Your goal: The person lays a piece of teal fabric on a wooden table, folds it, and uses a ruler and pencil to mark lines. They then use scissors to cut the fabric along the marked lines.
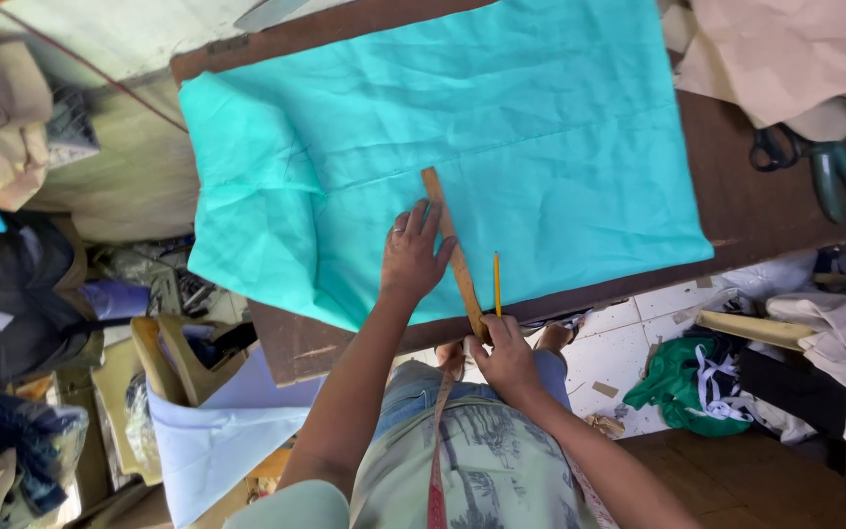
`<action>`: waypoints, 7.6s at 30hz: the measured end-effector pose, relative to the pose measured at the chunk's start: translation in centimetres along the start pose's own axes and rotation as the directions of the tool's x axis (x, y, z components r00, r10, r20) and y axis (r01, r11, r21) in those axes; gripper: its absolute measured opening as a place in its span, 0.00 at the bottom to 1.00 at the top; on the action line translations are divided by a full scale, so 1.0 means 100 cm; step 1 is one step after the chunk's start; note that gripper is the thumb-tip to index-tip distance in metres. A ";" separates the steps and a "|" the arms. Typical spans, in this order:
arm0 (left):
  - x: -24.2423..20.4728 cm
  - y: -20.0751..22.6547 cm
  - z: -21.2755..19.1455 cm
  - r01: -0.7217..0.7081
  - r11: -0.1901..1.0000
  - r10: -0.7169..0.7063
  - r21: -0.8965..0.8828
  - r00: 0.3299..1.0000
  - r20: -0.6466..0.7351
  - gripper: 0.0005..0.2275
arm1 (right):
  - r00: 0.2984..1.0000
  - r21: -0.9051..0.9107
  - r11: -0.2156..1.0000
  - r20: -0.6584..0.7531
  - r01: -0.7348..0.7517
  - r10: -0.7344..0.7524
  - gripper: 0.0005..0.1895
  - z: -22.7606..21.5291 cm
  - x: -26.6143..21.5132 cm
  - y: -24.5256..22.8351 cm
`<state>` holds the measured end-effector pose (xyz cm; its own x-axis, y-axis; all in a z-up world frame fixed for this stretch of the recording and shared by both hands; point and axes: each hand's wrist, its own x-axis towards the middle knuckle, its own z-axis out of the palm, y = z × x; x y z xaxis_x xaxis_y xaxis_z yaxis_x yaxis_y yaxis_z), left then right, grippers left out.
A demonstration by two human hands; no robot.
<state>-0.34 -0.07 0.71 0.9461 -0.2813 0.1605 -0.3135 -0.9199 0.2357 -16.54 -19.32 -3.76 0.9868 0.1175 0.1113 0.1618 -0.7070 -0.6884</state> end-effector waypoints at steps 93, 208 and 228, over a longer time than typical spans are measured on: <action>0.108 0.290 0.040 0.012 0.996 -0.055 0.087 0.863 0.503 0.22 | 0.806 -0.472 0.881 -0.532 -0.026 -0.261 0.22 -0.325 0.091 0.310; -0.025 0.119 0.036 0.413 0.899 -0.434 -0.147 0.885 -0.168 0.14 | 0.955 -0.486 0.872 -0.278 -0.051 -0.099 0.15 -0.308 0.202 0.349; -0.130 0.060 -0.001 0.128 0.992 -0.129 -0.022 0.954 -0.270 0.08 | 0.635 0.117 0.624 0.130 -0.772 0.761 0.18 -0.355 0.109 0.267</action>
<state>-14.51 -1.92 0.16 0.9214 -0.0757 0.3813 -0.1914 -0.9420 0.2756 -1.33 -61.71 4.51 0.7496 -0.3727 -0.5469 -0.6615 -0.4504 -0.5997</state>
